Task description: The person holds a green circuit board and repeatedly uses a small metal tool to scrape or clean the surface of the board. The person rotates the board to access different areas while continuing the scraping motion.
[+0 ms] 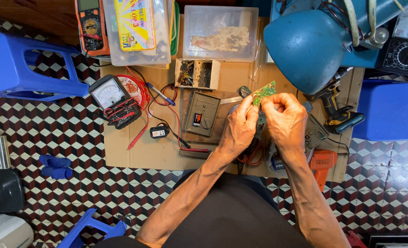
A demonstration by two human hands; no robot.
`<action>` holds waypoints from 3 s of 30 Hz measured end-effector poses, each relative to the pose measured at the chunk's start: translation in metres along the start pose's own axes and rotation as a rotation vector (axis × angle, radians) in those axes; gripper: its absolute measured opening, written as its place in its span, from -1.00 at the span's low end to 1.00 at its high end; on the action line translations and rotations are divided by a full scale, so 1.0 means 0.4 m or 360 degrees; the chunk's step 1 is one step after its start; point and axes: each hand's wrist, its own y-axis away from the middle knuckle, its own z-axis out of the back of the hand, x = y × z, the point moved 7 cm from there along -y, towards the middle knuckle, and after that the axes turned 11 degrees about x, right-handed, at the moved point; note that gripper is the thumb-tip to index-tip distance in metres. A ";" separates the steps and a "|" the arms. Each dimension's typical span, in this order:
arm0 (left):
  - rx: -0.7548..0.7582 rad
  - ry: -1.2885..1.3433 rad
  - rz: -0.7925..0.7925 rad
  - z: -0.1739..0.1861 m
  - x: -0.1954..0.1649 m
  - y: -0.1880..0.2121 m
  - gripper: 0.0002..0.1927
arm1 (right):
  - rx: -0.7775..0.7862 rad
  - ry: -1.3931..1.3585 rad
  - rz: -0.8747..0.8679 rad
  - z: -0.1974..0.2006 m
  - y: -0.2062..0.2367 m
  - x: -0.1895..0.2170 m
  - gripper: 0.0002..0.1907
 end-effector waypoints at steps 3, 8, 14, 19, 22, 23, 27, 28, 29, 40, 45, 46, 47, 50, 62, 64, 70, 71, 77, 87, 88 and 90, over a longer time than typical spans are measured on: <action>-0.0031 0.0016 -0.0039 0.001 -0.001 -0.002 -0.66 | 0.0037 0.0066 -0.0032 -0.003 0.004 0.000 -0.77; -0.0016 0.0001 0.0050 -0.004 0.013 -0.005 -0.65 | -0.0020 0.0074 0.0046 -0.001 0.003 0.001 -0.81; -0.0051 -0.0048 -0.0071 -0.002 -0.001 -0.004 -0.72 | -0.0014 0.0032 0.0078 -0.002 -0.001 -0.008 -0.81; -0.0058 0.0005 0.0010 -0.001 -0.001 0.000 -0.69 | -0.0001 0.0067 0.0025 -0.003 -0.001 -0.014 -0.82; -0.0025 -0.0012 0.0013 -0.004 -0.005 0.002 -0.70 | -0.0011 0.0043 0.0039 0.000 -0.002 -0.012 -0.82; -0.0017 0.0017 0.0048 -0.004 0.000 0.005 -0.67 | -0.0007 0.0036 0.0067 -0.001 -0.001 -0.009 -0.82; -0.0043 0.0025 -0.0025 0.001 -0.002 0.006 -0.64 | 0.0014 0.0106 0.0051 -0.006 -0.001 -0.006 -0.82; -0.0049 -0.0014 -0.0056 0.002 -0.005 0.006 -0.65 | 0.0006 0.0082 0.0049 -0.006 0.000 -0.007 -0.82; -0.0057 -0.0051 -0.0088 0.000 -0.010 0.004 -0.66 | -0.0001 0.0060 0.0049 -0.003 -0.003 -0.009 -0.82; 0.0016 0.0080 0.0118 -0.006 0.010 -0.004 -0.65 | -0.0014 -0.0162 -0.0048 0.007 0.001 -0.016 -0.82; 0.0129 0.0953 0.0193 -0.021 0.074 -0.019 -0.68 | 0.0007 -0.0668 -0.0164 0.051 0.043 -0.031 -0.88; 0.0173 0.1037 0.0204 -0.025 0.081 -0.018 -0.69 | 0.0009 -0.0750 -0.0152 0.062 0.045 -0.034 -0.89; 0.0214 0.1121 0.0215 -0.025 0.085 -0.015 -0.70 | 0.0013 -0.0833 -0.0139 0.071 0.044 -0.038 -0.89; 0.0292 0.1276 0.0295 -0.021 0.091 -0.007 -0.72 | 0.0034 -0.0963 -0.0122 0.080 0.048 -0.051 -0.88; 0.0345 0.1309 0.0315 -0.019 0.057 0.002 -0.70 | 0.0228 -0.1742 -0.0201 0.055 0.072 -0.104 -0.89; 0.0355 0.1311 0.0323 -0.020 0.053 0.003 -0.69 | 0.0266 -0.1762 -0.0211 0.049 0.075 -0.107 -0.88; 0.0392 0.1284 0.0365 -0.026 0.048 0.013 -0.65 | 0.0242 -0.1615 -0.0148 0.044 0.091 -0.102 -0.79; 0.0393 0.1277 0.0371 -0.027 0.049 0.014 -0.65 | 0.0230 -0.1597 -0.0147 0.045 0.092 -0.102 -0.76; 0.0385 0.1244 0.0356 -0.031 0.054 0.015 -0.66 | 0.0178 -0.1519 -0.0259 0.049 0.088 -0.113 -0.78; 0.0358 0.1315 0.0365 -0.034 0.070 0.017 -0.60 | -0.0383 0.0362 0.0881 0.095 0.173 0.066 -0.79; 0.0361 0.1323 0.0360 -0.036 0.072 0.015 -0.60 | -0.0385 0.0424 0.0949 0.095 0.184 0.079 -0.77; 0.0358 0.1338 0.0347 -0.038 0.075 0.011 -0.59 | -0.0382 0.0540 0.1092 0.098 0.207 0.103 -0.72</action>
